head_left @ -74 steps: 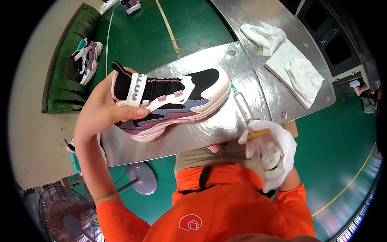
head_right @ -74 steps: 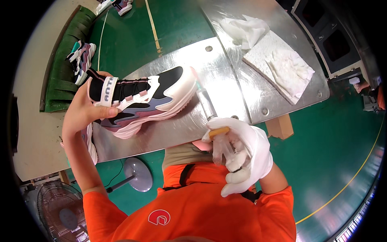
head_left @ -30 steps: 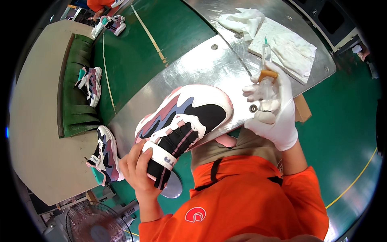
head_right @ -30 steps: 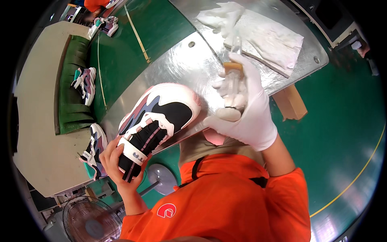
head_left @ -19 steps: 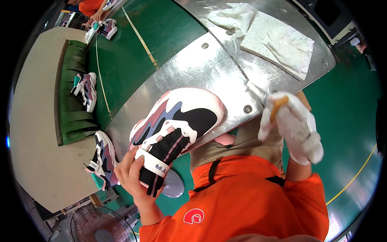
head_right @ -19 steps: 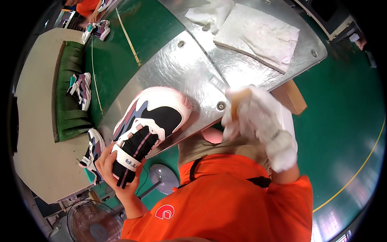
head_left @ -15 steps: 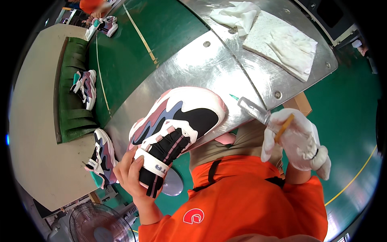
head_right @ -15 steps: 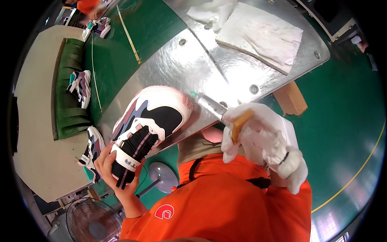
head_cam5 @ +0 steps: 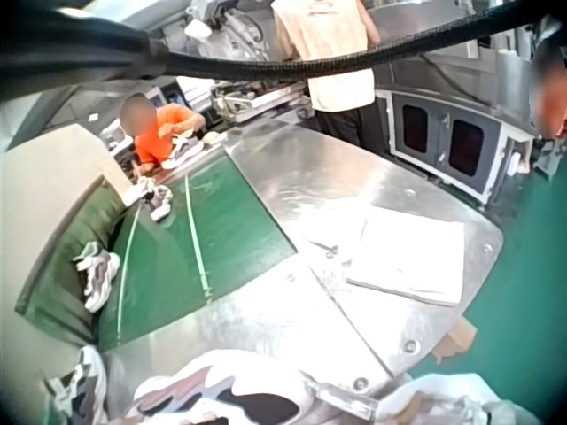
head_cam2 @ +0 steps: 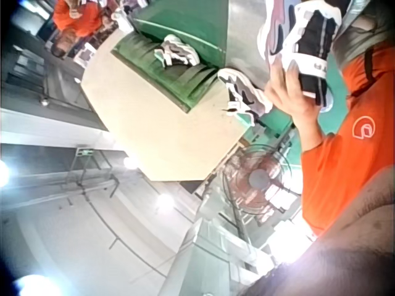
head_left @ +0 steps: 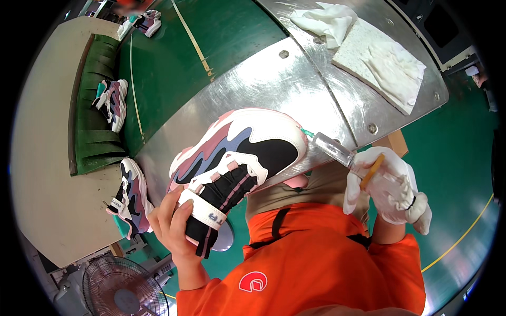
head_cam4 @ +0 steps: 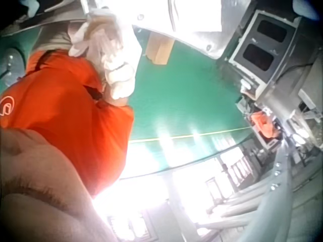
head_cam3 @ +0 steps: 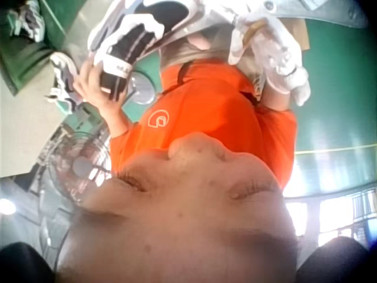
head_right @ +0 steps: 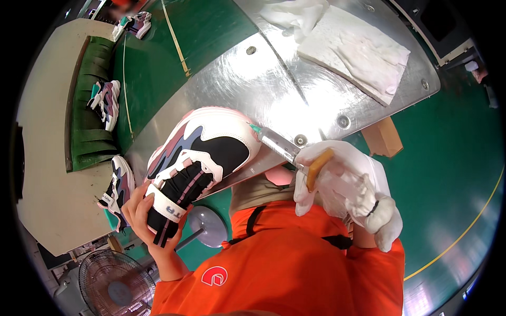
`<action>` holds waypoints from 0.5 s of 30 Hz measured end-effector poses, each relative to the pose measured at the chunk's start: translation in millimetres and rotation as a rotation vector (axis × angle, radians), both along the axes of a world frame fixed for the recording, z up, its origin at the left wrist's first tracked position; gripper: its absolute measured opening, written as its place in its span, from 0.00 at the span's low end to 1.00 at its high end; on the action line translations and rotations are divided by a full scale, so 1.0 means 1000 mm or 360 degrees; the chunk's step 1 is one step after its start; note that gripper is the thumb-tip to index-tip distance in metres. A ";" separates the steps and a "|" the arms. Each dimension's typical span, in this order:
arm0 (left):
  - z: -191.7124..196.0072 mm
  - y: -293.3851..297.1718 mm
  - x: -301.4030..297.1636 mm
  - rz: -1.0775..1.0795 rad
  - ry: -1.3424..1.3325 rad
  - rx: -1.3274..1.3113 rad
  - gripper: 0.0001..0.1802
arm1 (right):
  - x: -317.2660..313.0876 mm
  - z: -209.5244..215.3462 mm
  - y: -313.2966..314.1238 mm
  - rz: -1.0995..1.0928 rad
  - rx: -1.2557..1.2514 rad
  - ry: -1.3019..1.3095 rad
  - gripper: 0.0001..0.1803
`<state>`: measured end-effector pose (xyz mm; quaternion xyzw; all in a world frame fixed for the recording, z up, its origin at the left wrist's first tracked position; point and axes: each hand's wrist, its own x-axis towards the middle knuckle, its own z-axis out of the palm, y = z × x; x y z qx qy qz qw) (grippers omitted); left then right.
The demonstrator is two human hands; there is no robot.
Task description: The person uses a syringe to apply glue to the seams of a multi-colored sneaker on a factory assembly line. They rotate the shoe to access different areas and wipe the surface with a cloth. Other workers are visible in the background performing similar tasks.
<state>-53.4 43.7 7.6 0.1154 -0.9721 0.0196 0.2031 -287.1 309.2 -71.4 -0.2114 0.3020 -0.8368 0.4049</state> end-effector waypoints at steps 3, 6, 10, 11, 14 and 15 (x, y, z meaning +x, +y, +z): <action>0.000 0.001 -0.002 -0.0012 -0.0002 -0.0012 0.37 | 0.001 0.005 0.003 -0.0046 0.0157 -0.0063 0.56; 0.001 0.001 -0.003 -0.0011 -0.0008 -0.0020 0.37 | 0.000 0.016 0.003 -0.0060 0.0345 -0.0067 0.54; 0.001 0.002 -0.003 -0.0014 -0.0007 -0.0033 0.37 | 0.000 0.027 0.001 -0.0030 0.0470 -0.0083 0.50; 0.001 0.002 -0.004 -0.0021 -0.0003 -0.0032 0.38 | -0.001 0.025 0.000 -0.0037 0.0363 -0.0003 0.49; 0.001 0.004 -0.005 -0.0006 -0.0003 -0.0062 0.38 | -0.007 0.021 -0.002 -0.0006 0.0165 0.0136 0.51; 0.003 0.005 -0.004 -0.0004 -0.0010 -0.0074 0.39 | -0.007 0.024 -0.003 -0.0050 0.0205 0.0131 0.52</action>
